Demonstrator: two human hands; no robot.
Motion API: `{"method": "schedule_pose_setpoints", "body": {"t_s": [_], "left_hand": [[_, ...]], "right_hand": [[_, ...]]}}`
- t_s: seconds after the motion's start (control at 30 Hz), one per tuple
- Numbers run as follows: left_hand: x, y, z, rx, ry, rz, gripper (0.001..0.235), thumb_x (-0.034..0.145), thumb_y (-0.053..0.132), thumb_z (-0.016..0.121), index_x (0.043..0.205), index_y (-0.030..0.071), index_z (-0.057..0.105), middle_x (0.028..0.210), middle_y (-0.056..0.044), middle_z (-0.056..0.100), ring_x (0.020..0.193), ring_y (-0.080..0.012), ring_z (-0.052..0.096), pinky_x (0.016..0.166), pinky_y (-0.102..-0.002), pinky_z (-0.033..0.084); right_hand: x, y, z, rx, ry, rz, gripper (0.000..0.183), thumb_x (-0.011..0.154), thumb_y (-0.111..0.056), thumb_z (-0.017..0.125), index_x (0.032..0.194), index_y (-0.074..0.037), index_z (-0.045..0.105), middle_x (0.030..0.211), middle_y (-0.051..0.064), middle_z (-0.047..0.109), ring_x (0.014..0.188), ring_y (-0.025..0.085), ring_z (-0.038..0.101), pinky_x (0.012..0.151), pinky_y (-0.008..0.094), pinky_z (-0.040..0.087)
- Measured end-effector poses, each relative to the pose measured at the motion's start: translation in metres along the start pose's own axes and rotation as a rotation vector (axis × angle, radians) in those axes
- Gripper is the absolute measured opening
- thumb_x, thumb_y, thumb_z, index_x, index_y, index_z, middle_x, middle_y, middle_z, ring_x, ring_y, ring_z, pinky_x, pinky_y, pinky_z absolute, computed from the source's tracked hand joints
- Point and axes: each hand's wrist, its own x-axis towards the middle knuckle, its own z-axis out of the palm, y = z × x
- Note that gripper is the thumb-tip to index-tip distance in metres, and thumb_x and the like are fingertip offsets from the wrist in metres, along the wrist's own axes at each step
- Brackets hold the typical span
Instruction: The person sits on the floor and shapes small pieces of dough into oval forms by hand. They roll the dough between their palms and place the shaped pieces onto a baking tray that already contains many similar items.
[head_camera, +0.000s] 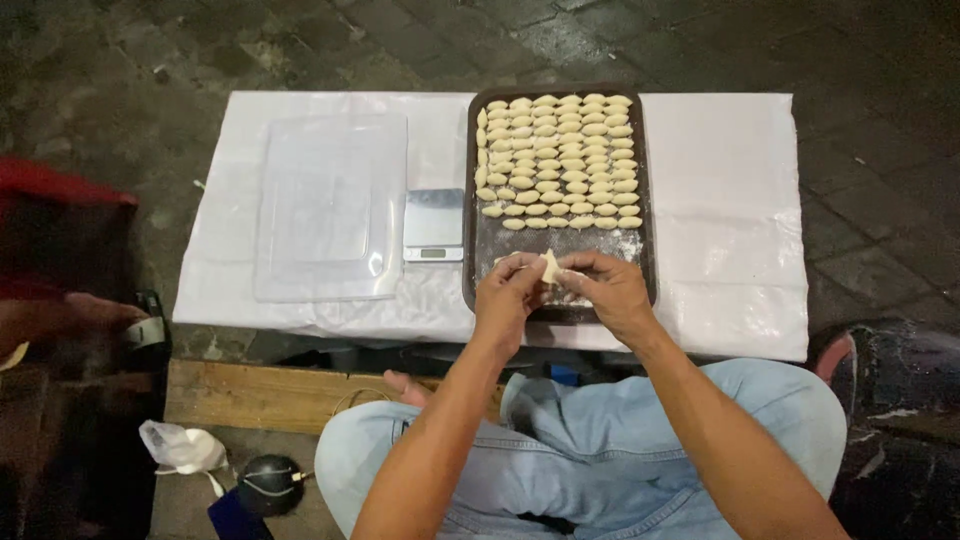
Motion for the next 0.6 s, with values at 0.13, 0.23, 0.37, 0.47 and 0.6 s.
{"method": "schedule_pose_setpoints", "body": {"t_s": [0.13, 0.23, 0.37, 0.47, 0.6], "left_hand": [[-0.009, 0.013, 0.003, 0.009, 0.004, -0.122, 0.027, 0.087, 0.023, 0.084, 0.104, 0.004, 0.075, 0.084, -0.010, 0.071, 0.072, -0.0194, 0.071, 0.064, -0.031, 0.065], [-0.017, 0.017, 0.011, 0.202, -0.040, -0.023, 0.034, 0.084, 0.030, 0.087, 0.107, 0.006, 0.079, 0.085, -0.011, 0.074, 0.075, -0.0160, 0.070, 0.065, -0.030, 0.063], [-0.006, -0.001, 0.005, 0.403, -0.067, 0.065, 0.047, 0.084, 0.036, 0.089, 0.117, 0.004, 0.076, 0.089, -0.013, 0.078, 0.079, -0.0156, 0.075, 0.066, -0.032, 0.063], [-0.023, 0.009, 0.014, 0.443, 0.025, 0.120, 0.027, 0.091, 0.033, 0.079, 0.111, 0.015, 0.081, 0.098, -0.012, 0.079, 0.099, -0.0122, 0.067, 0.084, -0.039, 0.057], [-0.026, 0.020, 0.015, 0.258, 0.051, 0.099, 0.031, 0.093, 0.031, 0.076, 0.114, 0.010, 0.079, 0.099, -0.019, 0.077, 0.095, -0.0221, 0.067, 0.091, -0.045, 0.055]], "right_hand": [[-0.006, -0.011, 0.012, 0.074, -0.022, -0.057, 0.034, 0.085, 0.002, 0.081, 0.118, 0.006, 0.072, 0.087, 0.015, 0.072, 0.067, 0.019, 0.073, 0.051, 0.031, 0.063], [-0.001, 0.000, 0.002, -0.023, 0.037, -0.135, 0.024, 0.088, 0.001, 0.080, 0.111, 0.005, 0.075, 0.087, 0.015, 0.072, 0.067, 0.019, 0.073, 0.051, 0.032, 0.062], [-0.012, -0.036, 0.012, -0.243, 0.138, -0.242, 0.017, 0.089, -0.002, 0.083, 0.105, -0.001, 0.080, 0.084, 0.016, 0.075, 0.066, 0.023, 0.074, 0.054, 0.034, 0.063], [-0.021, -0.075, 0.031, -0.570, 0.036, -0.601, 0.013, 0.089, -0.008, 0.080, 0.101, -0.013, 0.083, 0.094, 0.007, 0.080, 0.083, 0.024, 0.078, 0.070, 0.036, 0.061], [-0.023, -0.056, 0.031, -0.794, -0.048, -0.701, 0.025, 0.085, -0.009, 0.080, 0.110, -0.010, 0.079, 0.112, 0.009, 0.077, 0.099, 0.029, 0.075, 0.085, 0.039, 0.060]]}}
